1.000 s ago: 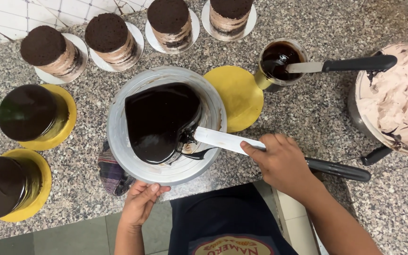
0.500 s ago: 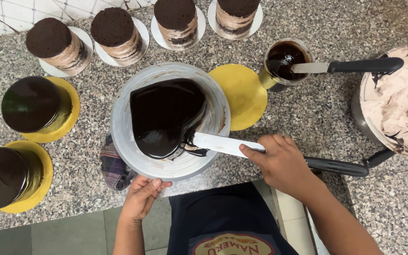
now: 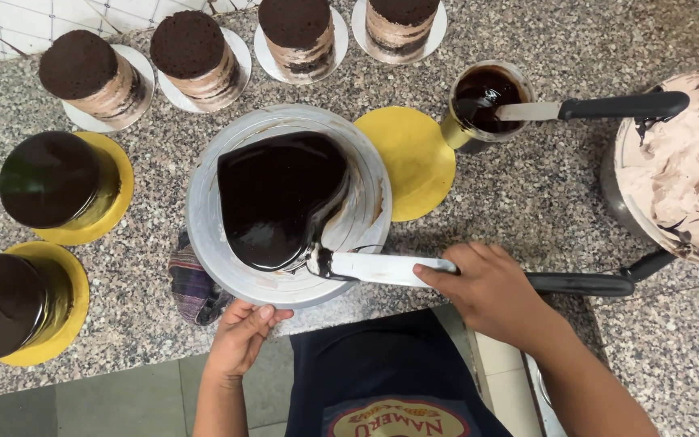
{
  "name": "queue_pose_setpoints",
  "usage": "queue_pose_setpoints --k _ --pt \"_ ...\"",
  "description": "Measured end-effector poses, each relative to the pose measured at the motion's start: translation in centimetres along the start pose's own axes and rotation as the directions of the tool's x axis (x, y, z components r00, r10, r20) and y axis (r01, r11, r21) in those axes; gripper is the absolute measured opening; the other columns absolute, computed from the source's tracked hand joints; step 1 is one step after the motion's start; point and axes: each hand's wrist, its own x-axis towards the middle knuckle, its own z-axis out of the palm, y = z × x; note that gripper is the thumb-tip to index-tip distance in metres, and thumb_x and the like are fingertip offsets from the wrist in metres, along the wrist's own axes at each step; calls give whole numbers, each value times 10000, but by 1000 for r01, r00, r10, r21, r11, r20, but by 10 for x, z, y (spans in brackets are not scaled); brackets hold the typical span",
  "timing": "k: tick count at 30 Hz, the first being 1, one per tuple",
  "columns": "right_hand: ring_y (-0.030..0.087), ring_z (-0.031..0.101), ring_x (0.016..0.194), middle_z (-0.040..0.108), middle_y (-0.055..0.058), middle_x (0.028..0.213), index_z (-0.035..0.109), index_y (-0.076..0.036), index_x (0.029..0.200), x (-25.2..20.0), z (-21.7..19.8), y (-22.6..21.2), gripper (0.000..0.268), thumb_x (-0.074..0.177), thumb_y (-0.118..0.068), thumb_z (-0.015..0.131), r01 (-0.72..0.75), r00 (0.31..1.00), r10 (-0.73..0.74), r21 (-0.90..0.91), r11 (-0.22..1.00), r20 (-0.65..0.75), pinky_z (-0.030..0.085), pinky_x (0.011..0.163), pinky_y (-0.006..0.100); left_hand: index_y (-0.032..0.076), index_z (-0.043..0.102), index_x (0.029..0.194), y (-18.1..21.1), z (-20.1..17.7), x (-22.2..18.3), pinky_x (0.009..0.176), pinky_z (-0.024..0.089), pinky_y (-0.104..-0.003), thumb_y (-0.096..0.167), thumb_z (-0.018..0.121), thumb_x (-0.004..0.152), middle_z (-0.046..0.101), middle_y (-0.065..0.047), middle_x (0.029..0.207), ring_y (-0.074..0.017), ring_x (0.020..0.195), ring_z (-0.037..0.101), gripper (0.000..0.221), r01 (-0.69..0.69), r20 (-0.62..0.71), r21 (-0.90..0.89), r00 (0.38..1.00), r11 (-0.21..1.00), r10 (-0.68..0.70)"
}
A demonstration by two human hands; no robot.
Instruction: The person spreads chocolate glaze over a heart-shaped cake on a rotating turntable using a spatula, rotating the turntable to coat the sides. They then slide the spatula under the cake, transfer it onto a yellow cake board, and wipe the turntable clean with a cloth.
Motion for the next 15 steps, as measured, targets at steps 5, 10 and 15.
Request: queue_pose_setpoints --k 5,10,15 --pt "261 608 867 607 47 966 764 -227 1181 -25 -13 10 409 780 -151 756 10 998 -20 153 988 62 469 780 412 -25 667 1238 2 5 -1 996 563 -443 65 640 955 734 -162 1182 -250 1067 709 298 26 -3 31 1000 999 -26" --pt "220 641 944 673 21 1038 769 -211 1218 -90 -16 40 445 777 -164 805 -166 981 112 379 911 159 513 843 368 58 676 1219 24 -7 -16 918 563 -374 40 702 793 756 -76 1148 -202 1017 720 427 155 -120 306 985 939 -123" --pt "212 742 918 813 103 1078 719 1 1235 -188 -6 63 363 884 -68 656 -606 657 709 739 295 256 586 792 334 -14 663 1220 -13 -178 -3 957 519 -331 46 705 950 696 -105 1066 -185 1023 666 280 75 -403 625 883 777 239"
